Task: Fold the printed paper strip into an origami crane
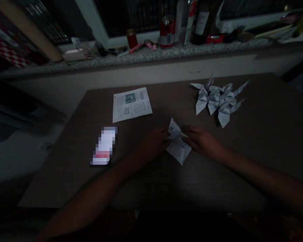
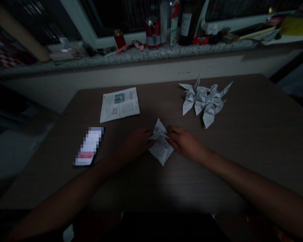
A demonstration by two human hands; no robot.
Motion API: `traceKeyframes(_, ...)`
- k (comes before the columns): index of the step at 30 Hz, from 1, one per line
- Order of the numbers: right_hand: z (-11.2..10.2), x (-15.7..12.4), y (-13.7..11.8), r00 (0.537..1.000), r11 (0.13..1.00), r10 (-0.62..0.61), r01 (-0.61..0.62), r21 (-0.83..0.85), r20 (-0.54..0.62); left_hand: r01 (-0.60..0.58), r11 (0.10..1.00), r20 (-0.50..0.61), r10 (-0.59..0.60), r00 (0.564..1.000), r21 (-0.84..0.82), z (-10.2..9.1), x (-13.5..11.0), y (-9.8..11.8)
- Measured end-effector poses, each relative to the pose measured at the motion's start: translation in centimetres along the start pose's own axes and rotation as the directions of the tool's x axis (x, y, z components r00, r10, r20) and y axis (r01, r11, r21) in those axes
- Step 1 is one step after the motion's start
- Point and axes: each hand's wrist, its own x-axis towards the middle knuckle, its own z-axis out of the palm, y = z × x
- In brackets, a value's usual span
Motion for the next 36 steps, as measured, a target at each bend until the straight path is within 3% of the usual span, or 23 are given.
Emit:
traceKeyframes(10,-0.3,1.1,0.3,0.998,0.999,0.044,-0.043,-0.011,0.050,-0.001,1.000,0.055,0.001,0.998,-0.008,-1.2,0.7,0.3)
traceKeyframes(18,-0.7,2.2,0.3,0.987,0.994,0.110,-0.108,-0.019,0.115,0.080,0.995,0.083,-0.084,0.993,0.053,-1.3,1.7,0.6)
traceKeyframes(22,-1.0,3.0,0.2,0.967,0.979,0.205,-0.201,-0.044,0.150,0.119,0.992,0.101,-0.123,0.987,0.046,-1.6,2.2,0.4)
traceKeyframes(28,-1.3,4.2,0.2,0.914,0.948,0.319,-0.305,-0.092,0.252,0.162,0.986,0.179,-0.165,0.970,0.027,-2.6,3.3,0.2)
traceKeyframes(33,-1.1,5.1,0.9,0.909,0.940,0.336,-0.309,-0.145,0.244,0.164,0.986,0.247,-0.160,0.956,0.005,-3.9,4.6,0.5)
traceKeyframes(36,-1.3,5.8,1.5,0.900,0.948,0.318,-0.291,-0.130,0.300,0.147,0.988,0.330,-0.151,0.932,0.039,-4.5,5.5,0.7)
